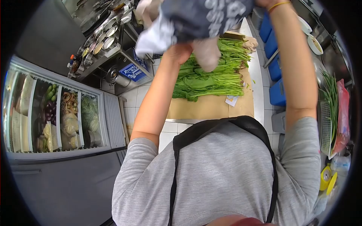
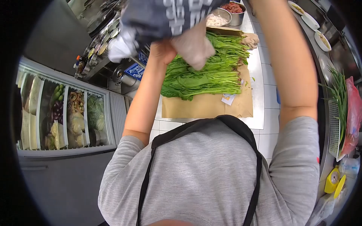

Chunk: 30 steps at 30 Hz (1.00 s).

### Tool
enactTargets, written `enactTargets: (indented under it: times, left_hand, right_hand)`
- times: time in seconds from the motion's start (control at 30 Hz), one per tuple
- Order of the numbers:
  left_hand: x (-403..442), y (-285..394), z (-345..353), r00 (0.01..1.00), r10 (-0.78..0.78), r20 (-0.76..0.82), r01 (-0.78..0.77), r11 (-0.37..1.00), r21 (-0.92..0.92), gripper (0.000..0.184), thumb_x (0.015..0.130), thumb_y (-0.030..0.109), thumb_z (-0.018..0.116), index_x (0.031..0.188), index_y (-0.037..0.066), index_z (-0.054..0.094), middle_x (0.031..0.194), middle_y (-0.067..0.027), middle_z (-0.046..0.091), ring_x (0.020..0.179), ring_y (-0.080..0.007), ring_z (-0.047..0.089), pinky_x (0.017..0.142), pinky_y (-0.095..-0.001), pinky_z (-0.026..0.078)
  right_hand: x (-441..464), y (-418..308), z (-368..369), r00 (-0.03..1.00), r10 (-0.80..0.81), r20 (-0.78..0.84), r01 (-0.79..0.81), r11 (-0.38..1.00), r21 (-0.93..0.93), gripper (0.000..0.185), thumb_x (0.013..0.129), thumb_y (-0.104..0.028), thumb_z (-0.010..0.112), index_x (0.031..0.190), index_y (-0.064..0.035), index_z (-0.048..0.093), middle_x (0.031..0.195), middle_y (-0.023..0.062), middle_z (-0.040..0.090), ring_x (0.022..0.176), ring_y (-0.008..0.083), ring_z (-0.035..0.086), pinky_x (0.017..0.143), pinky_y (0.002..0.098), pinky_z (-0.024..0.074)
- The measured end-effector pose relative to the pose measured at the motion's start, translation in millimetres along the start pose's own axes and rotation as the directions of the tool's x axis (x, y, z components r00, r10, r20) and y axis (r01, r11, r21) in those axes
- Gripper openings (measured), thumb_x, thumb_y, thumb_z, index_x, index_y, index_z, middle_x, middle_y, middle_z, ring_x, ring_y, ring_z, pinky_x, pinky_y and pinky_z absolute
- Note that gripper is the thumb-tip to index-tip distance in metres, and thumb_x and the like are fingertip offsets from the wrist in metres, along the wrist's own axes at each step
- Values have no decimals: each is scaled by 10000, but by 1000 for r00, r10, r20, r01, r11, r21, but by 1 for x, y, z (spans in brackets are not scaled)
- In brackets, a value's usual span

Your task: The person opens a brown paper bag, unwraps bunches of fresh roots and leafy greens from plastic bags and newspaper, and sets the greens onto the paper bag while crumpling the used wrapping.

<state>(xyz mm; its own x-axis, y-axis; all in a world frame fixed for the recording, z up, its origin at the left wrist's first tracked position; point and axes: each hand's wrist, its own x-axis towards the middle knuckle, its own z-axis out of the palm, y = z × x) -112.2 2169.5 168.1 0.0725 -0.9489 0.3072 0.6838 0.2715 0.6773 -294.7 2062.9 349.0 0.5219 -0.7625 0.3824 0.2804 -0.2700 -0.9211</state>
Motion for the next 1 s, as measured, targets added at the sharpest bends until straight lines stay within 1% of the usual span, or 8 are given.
enactTargets:
  times: [0.13, 0.33, 0.43, 0.5, 0.57, 0.63, 0.73, 1.0]
  left_hand:
    - [-3, 1, -1, 999, 0, 37, 0, 1000, -4, 977, 736, 547, 597, 1374, 155, -30, 1429, -161, 82, 1200, -332, 386, 921, -547, 373]
    - [-1, -34, -10, 999, 19, -39, -18, 1000, 11, 853, 772, 486, 552, 1357, 132, 42, 1404, -156, 144, 1194, -310, 395, 940, -505, 365]
    - [-2, -35, -17, 995, 65, -70, -64, 998, 12, 793, 790, 456, 529, 1349, 120, 78, 1392, -153, 175, 1192, -299, 400, 950, -484, 361]
    - [-1, -19, -26, 990, 121, -66, -121, 993, 1, 753, 802, 436, 514, 1344, 113, 102, 1383, -152, 196, 1190, -291, 403, 956, -471, 359]
    - [-2, 4, -35, 981, 185, -48, -187, 982, -20, 714, 814, 416, 499, 1338, 105, 126, 1375, -150, 216, 1188, -284, 406, 963, -457, 356]
    - [-5, 22, -41, 973, 229, -16, -230, 973, -35, 676, 826, 396, 483, 1332, 98, 150, 1367, -149, 237, 1186, -277, 409, 969, -443, 353]
    - [-13, 37, -46, 963, 267, 24, -265, 962, -60, 620, 844, 366, 461, 1324, 86, 186, 1354, -146, 268, 1184, -266, 413, 979, -422, 349]
    - [-29, 45, -48, 954, 294, 57, -289, 954, -82, 484, 892, 285, 400, 1302, 56, 282, 1321, -140, 351, 1176, -236, 425, 1005, -367, 339]
  right_hand:
    - [-19, 119, 5, 883, 446, 146, -448, 894, -19, 346, 752, -107, 640, 1080, -16, 578, 1043, 130, 629, 955, 209, 597, 863, 332, 470]
    - [-71, 174, 21, 964, -64, 260, 251, 549, -797, 510, 697, -135, 698, 1149, -23, 492, 1038, 132, 512, 1046, 233, 499, 856, 330, 435]
    - [-114, 159, 8, 960, -198, 196, 272, 823, -498, 569, 678, -192, 717, 1191, -93, 491, 1052, 173, 492, 1015, 285, 503, 891, 333, 427]
    - [-147, 151, -15, 943, -137, 305, 301, 743, -597, 449, 703, -161, 702, 1116, -90, 540, 1011, 122, 496, 974, 235, 516, 845, 328, 446]
    - [-185, 183, -38, 719, 533, 445, -45, 676, -736, 318, 704, -139, 695, 1000, -92, 588, 966, 84, 523, 932, 217, 542, 796, 327, 464]
    - [-236, 211, -44, 734, 548, 402, -37, 623, -781, 200, 723, -125, 673, 906, -90, 602, 912, 78, 538, 895, 240, 560, 766, 337, 468]
    - [-282, 248, -46, 947, 172, 271, 145, 526, -838, 129, 764, -93, 625, 889, -94, 593, 888, 97, 534, 881, 278, 558, 750, 343, 466]
    - [-276, 230, -55, 992, 62, 110, 32, 719, -694, 94, 819, -58, 567, 912, -47, 568, 872, 104, 505, 847, 286, 534, 749, 336, 446]
